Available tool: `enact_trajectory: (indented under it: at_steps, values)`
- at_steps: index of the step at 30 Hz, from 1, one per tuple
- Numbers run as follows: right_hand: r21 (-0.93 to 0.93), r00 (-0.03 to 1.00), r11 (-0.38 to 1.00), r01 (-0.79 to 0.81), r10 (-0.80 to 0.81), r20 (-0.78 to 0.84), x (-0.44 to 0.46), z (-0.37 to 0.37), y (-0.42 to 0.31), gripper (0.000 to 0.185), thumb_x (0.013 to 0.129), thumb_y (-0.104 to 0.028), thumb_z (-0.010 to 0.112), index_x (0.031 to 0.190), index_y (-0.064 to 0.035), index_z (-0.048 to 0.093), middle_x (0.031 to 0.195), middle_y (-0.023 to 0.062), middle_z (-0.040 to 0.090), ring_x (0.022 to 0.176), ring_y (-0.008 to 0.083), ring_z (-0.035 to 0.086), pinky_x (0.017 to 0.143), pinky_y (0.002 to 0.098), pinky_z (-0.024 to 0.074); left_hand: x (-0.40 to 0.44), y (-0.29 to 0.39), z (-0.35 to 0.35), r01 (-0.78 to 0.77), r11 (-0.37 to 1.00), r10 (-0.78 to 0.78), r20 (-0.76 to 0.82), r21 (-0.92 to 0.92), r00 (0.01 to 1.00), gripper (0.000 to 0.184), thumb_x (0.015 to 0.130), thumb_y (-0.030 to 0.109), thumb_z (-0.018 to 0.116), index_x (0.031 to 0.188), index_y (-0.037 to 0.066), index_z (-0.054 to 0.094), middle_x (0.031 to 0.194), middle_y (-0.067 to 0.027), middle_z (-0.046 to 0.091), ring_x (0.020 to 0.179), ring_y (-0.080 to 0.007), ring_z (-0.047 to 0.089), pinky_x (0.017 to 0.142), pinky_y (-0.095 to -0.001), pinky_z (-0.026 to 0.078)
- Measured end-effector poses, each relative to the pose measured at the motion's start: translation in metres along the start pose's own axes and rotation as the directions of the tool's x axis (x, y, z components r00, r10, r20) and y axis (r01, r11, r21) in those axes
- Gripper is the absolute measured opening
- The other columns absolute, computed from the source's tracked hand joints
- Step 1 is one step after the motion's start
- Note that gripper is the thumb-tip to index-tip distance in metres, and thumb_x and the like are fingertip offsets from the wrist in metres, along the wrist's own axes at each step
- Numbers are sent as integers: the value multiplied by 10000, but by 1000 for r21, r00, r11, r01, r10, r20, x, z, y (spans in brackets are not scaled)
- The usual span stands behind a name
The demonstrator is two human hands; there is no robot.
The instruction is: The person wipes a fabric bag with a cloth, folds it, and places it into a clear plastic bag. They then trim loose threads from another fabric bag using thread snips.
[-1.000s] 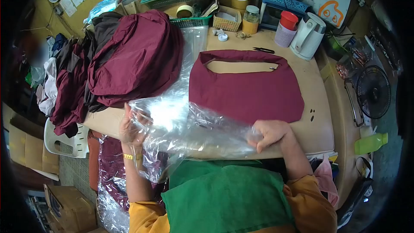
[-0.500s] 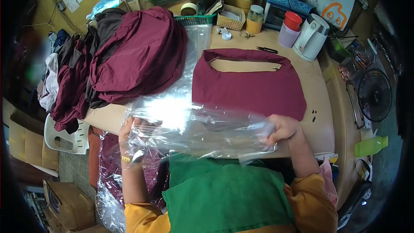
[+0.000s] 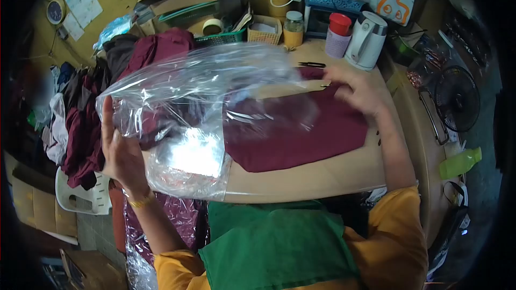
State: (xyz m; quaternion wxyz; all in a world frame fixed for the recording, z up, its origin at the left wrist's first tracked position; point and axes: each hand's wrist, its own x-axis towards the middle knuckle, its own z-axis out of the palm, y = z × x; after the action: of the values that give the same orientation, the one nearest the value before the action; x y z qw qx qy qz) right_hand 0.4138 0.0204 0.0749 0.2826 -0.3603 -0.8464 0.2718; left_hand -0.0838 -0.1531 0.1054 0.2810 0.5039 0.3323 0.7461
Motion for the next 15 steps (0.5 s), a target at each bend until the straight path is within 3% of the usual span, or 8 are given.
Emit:
enact_trajectory:
  at_steps: [1,2,3,6,7,10,11,15]
  values:
    - [-459,992,884,91,-38,123,-11,10,2,502,829,-325,754,1278,-137,632,1429,141,512,1374,330,413,1152,468,314,-10,-11,18,-26,973,25,5,228,1000,649,917,92,574,1502,-29,321,1509,-213,384,1393,-276,381,1146,-484,318]
    - [-526,971,846,84,49,233,-24,24,17,546,820,-389,747,1312,-190,618,1487,151,446,1464,360,254,1206,553,131,-19,-22,35,-50,895,51,11,444,999,680,920,120,580,1520,-17,293,1542,-228,333,1440,-294,313,1174,-502,261]
    - [-556,952,829,59,121,282,-39,36,30,623,822,-469,722,1370,-211,576,1560,148,343,1490,358,198,1195,615,44,-39,-32,68,-32,662,6,38,748,999,698,925,151,584,1530,-6,274,1569,-248,277,1478,-311,241,1195,-513,203]
    - [-585,938,811,-1,204,281,-73,60,35,685,829,-505,702,1431,-237,515,1594,148,275,1501,363,152,1185,634,32,-95,-86,144,-185,522,-249,356,833,901,654,932,193,586,1498,-3,324,1523,-309,274,1461,-408,234,1190,-541,168]
    - [-588,941,807,-62,244,235,-79,63,32,702,839,-527,681,1452,-247,486,1601,150,259,1504,369,130,1178,646,20,-98,-93,160,-180,463,-389,382,868,839,622,933,191,581,1474,-17,355,1493,-329,297,1453,-435,233,1185,-551,168]
    - [-597,924,773,-217,360,130,-100,81,14,722,862,-559,638,1487,-261,434,1612,154,224,1507,383,94,1161,672,-4,-86,-158,117,-287,95,-414,300,953,859,486,922,120,550,1353,-81,451,1439,-358,327,1421,-465,270,1141,-608,222]
    - [-599,902,741,-304,425,68,-103,87,6,726,875,-570,616,1501,-265,411,1618,158,205,1506,391,81,1152,685,-15,-75,-159,114,-220,68,-310,231,973,922,479,922,126,555,1341,-88,464,1438,-358,334,1426,-463,266,1132,-634,209]
    - [-536,833,666,-520,533,-145,-97,141,-36,721,912,-577,557,1515,-218,390,1623,176,169,1505,405,69,1136,702,-9,-68,-128,188,-268,229,-314,332,936,889,616,962,369,546,1382,-73,460,1435,-339,357,1438,-451,252,1121,-690,138]
